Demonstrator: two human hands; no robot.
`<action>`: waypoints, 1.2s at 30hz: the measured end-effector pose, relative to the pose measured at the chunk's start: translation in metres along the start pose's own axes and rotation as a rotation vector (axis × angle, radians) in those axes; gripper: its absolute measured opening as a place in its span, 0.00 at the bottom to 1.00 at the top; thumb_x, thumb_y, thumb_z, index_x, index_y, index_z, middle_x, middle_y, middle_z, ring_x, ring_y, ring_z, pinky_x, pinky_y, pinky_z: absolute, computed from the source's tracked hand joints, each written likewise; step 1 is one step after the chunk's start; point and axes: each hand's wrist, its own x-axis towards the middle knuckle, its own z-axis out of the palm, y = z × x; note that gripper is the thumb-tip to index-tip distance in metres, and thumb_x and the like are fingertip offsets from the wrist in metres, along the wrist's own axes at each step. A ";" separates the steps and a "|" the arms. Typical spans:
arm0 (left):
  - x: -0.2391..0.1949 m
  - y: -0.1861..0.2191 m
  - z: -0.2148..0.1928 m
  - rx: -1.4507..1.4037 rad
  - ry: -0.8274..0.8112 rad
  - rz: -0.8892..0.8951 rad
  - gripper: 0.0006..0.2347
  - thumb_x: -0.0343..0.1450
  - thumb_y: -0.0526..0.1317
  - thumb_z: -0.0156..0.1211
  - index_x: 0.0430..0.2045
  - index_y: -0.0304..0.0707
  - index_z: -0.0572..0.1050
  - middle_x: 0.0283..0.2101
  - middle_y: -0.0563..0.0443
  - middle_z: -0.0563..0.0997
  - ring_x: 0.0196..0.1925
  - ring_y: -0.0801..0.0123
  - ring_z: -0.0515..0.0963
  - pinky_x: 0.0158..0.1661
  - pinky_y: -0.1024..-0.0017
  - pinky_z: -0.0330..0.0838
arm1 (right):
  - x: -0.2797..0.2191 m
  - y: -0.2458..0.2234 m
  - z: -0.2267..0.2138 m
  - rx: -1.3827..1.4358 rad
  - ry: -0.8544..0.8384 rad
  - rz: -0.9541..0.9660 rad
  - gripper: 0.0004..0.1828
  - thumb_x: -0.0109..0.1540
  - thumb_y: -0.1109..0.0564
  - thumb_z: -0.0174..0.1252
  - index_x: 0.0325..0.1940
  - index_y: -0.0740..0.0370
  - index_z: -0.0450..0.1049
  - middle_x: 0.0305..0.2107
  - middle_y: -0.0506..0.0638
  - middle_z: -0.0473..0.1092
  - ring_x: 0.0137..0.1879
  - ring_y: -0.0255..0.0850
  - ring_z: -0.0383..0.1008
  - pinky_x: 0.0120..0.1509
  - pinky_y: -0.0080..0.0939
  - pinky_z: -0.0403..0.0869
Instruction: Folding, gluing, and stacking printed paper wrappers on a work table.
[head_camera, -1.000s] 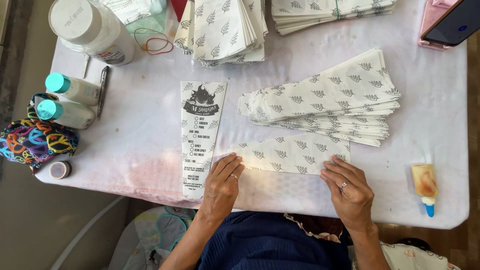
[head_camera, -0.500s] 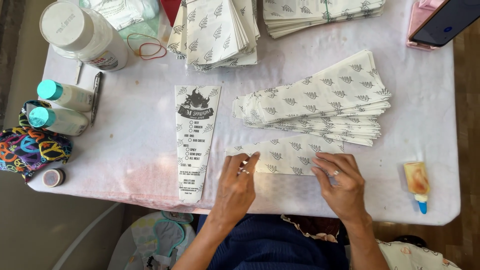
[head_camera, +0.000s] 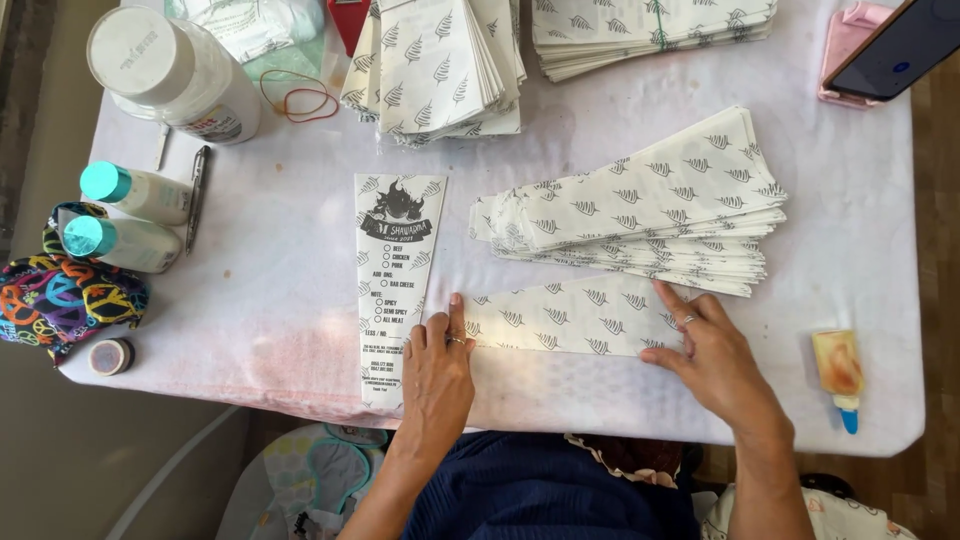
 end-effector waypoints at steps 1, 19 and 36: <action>-0.001 -0.002 -0.003 -0.041 -0.038 0.010 0.28 0.71 0.32 0.51 0.70 0.27 0.58 0.48 0.46 0.67 0.40 0.57 0.68 0.38 0.62 0.68 | -0.004 0.007 -0.003 0.068 0.046 0.046 0.52 0.55 0.55 0.71 0.81 0.44 0.56 0.36 0.43 0.55 0.33 0.36 0.60 0.56 0.35 0.67; -0.003 0.101 -0.035 -0.725 0.012 0.749 0.10 0.78 0.36 0.57 0.45 0.23 0.72 0.51 0.33 0.70 0.52 0.44 0.67 0.52 0.50 0.63 | -0.097 0.074 0.062 1.033 -0.365 -0.418 0.17 0.69 0.56 0.54 0.56 0.68 0.79 0.52 0.64 0.79 0.60 0.54 0.79 0.63 0.50 0.78; -0.056 0.174 0.030 -0.974 -0.457 0.420 0.06 0.78 0.36 0.51 0.34 0.32 0.72 0.33 0.37 0.80 0.34 0.40 0.80 0.32 0.48 0.71 | -0.070 0.027 0.100 1.243 0.865 -0.672 0.37 0.74 0.30 0.38 0.65 0.64 0.68 0.62 0.61 0.68 0.72 0.54 0.68 0.84 0.53 0.64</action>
